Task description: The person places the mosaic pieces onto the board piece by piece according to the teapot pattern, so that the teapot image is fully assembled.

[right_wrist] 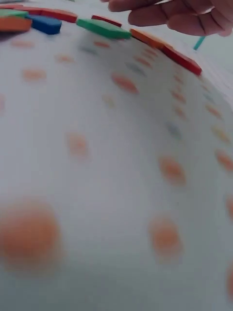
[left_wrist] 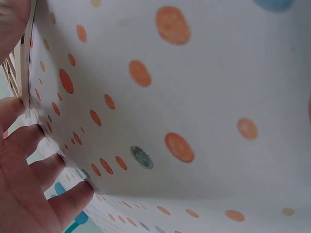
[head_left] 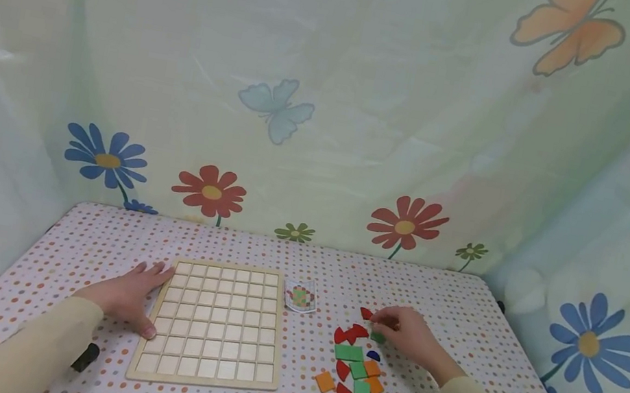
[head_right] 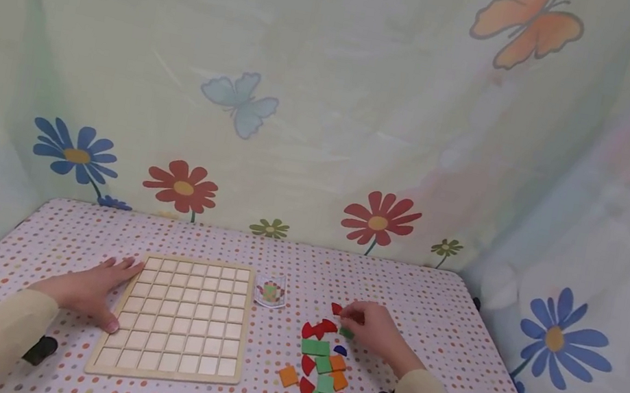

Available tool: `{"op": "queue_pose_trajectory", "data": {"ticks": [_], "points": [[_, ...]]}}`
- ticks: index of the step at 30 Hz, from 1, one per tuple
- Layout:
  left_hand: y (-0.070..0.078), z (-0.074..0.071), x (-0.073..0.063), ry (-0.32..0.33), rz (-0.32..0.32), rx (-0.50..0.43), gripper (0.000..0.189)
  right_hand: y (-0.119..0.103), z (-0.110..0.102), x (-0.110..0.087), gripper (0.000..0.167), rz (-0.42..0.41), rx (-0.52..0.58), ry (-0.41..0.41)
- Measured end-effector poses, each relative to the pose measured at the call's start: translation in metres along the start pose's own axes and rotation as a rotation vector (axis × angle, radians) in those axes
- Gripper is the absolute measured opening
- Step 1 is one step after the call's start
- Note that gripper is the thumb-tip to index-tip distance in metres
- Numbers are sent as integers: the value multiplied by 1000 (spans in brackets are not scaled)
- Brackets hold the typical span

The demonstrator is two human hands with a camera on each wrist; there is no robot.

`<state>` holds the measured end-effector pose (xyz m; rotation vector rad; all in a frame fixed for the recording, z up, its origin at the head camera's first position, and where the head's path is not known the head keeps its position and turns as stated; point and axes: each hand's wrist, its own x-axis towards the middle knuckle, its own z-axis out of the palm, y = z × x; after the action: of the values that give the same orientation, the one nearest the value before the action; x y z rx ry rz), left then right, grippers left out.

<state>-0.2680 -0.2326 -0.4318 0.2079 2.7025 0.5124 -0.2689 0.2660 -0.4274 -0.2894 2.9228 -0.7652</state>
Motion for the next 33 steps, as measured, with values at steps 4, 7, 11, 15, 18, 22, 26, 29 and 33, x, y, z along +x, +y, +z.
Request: {"op": "queue_pose_trajectory", "data": {"ticks": [4,7,11,15,18,22,26,29,33], "points": [[-2,0,0,1,5,1,128,9,0,-14,8,-35,41,-64],[-3,0,-1,1,7,-6,127,13,2,-18,8,-67,60,-113],[-2,-1,-4,0,8,-19,126,15,5,-20,9,-84,35,-126],[-2,-1,-5,-5,15,-21,126,15,6,-20,7,-79,8,-123],[-3,-1,-4,-9,19,-19,126,17,6,-20,7,-94,-10,-126],[-4,0,-3,-12,32,-15,126,21,4,-20,9,-104,-14,-125],[-5,0,-3,-14,38,-13,125,23,4,-21,10,-100,16,-121],[-4,0,-2,-18,29,-19,125,24,4,-22,9,-93,21,-120],[-3,-1,-2,-18,32,-22,125,20,4,-21,7,-43,9,-117]]}}
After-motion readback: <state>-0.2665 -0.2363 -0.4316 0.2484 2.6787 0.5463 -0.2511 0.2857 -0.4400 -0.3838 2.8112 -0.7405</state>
